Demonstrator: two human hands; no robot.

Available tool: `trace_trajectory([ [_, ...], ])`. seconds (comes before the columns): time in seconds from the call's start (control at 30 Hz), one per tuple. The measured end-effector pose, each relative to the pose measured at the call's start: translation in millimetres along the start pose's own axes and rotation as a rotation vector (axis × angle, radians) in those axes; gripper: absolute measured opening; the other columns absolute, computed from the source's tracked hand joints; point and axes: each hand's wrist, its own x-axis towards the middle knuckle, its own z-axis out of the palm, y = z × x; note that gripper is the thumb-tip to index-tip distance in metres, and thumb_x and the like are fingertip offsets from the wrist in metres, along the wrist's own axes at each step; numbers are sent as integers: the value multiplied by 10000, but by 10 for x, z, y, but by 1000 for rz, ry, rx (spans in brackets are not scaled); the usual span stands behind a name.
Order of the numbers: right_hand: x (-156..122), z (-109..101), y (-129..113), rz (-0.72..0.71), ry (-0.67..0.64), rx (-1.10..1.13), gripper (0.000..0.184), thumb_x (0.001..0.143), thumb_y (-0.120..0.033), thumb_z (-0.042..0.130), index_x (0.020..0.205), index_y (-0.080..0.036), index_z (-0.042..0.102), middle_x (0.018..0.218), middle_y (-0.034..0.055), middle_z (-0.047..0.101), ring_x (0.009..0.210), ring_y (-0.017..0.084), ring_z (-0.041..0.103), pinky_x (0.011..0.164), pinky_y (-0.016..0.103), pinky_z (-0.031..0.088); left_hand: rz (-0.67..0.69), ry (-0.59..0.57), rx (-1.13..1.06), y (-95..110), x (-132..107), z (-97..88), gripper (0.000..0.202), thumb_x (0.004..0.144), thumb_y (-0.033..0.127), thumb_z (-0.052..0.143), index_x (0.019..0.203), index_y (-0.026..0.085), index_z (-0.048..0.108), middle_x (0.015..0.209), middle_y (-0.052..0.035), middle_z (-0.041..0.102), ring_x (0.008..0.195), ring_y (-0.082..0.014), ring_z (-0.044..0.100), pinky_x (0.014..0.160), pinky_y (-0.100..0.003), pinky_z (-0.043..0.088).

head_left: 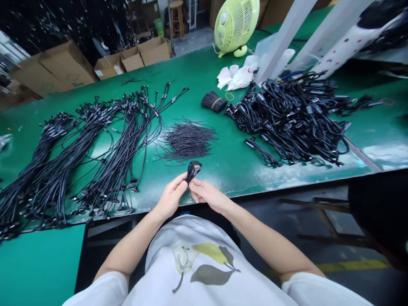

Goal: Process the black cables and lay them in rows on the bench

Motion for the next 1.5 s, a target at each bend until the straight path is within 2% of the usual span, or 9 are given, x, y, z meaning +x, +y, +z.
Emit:
trace_trajectory([
  [0.13, -85, -236, -125, -55, -30, -379, 522, 828, -612, 536, 641, -132, 615, 501, -28, 442, 480, 69, 356, 483, 221, 269, -92, 118, -262, 78, 67, 77, 441, 766, 451, 720, 1096, 173, 628, 706, 16, 577, 633, -109, 580, 630, -230, 506],
  [0.27, -66, -290, -231, -321, 278, -282, 443, 852, -520, 556, 1142, -185, 569, 964, 48, 615, 783, 119, 571, 673, 243, 445, -175, 178, -323, 69, 132, 122, 448, 789, 562, 649, 888, 127, 617, 527, 108, 246, 370, -19, 180, 319, -128, 176],
  [0.33, -10, -196, -245, -373, 295, -169, 554, 803, -486, 632, 1260, -221, 465, 1104, 68, 593, 851, 130, 586, 674, 243, 474, -260, 122, -269, 2, 140, 189, 487, 757, 618, 647, 755, 138, 561, 508, 115, 215, 368, -14, 119, 309, -128, 109],
  [0.53, 72, -26, -316, -393, 212, 248, 329, 817, -433, 617, 1041, -223, 498, 698, -32, 503, 577, 85, 479, 376, 149, 256, -365, 12, -302, -70, 57, 427, 496, 731, 618, 678, 797, 146, 541, 535, 103, 272, 409, -25, 217, 354, -127, 238],
  [0.7, 97, -121, -266, -493, 176, 368, 388, 805, -404, 620, 1113, -224, 468, 775, -25, 541, 647, 98, 547, 621, 238, 484, -477, -44, -231, -100, -1, 476, 542, 741, 689, 606, 718, 156, 510, 519, 98, 266, 403, -37, 249, 360, -151, 256],
  [0.87, 38, -157, -5, -273, 222, 115, 361, 860, -371, 568, 1170, -215, 468, 988, 33, 627, 707, 92, 584, 688, 241, 498, -341, 49, -41, -262, 78, 372, 524, 778, 676, 570, 664, 169, 498, 481, 82, 336, 381, -44, 288, 359, -162, 251],
  [1.0, -222, -604, -68, -234, 319, -281, 279, 940, -386, 423, 1071, -177, 554, 863, 21, 620, 688, 107, 563, 702, 263, 476, -365, -213, 150, -300, 81, 224, 499, 826, 603, 570, 1049, 165, 658, 1037, -104, 680, 963, -204, 633, 846, -314, 513],
  [1.2, -533, -1704, -392, -127, 1189, -1411, 347, 927, -266, 478, 1231, -100, 494, 1163, 198, 534, 1034, 279, 488, 866, 397, 381, -396, -284, 290, -235, 23, 120, 504, 854, 563, 552, 1209, 212, 620, 1171, -108, 661, 1125, -259, 585, 1010, -409, 430],
  [1.5, -717, -2201, -654, 29, 1212, -1701, 376, 970, -298, 418, 1259, -68, 490, 1054, 172, 575, 942, 236, 502, 813, 349, 329, -435, -317, 356, -290, -79, -12, 472, 859, 565, 531, 1203, 256, 625, 1171, -88, 666, 1131, -267, 579, 1048, -433, 383],
])
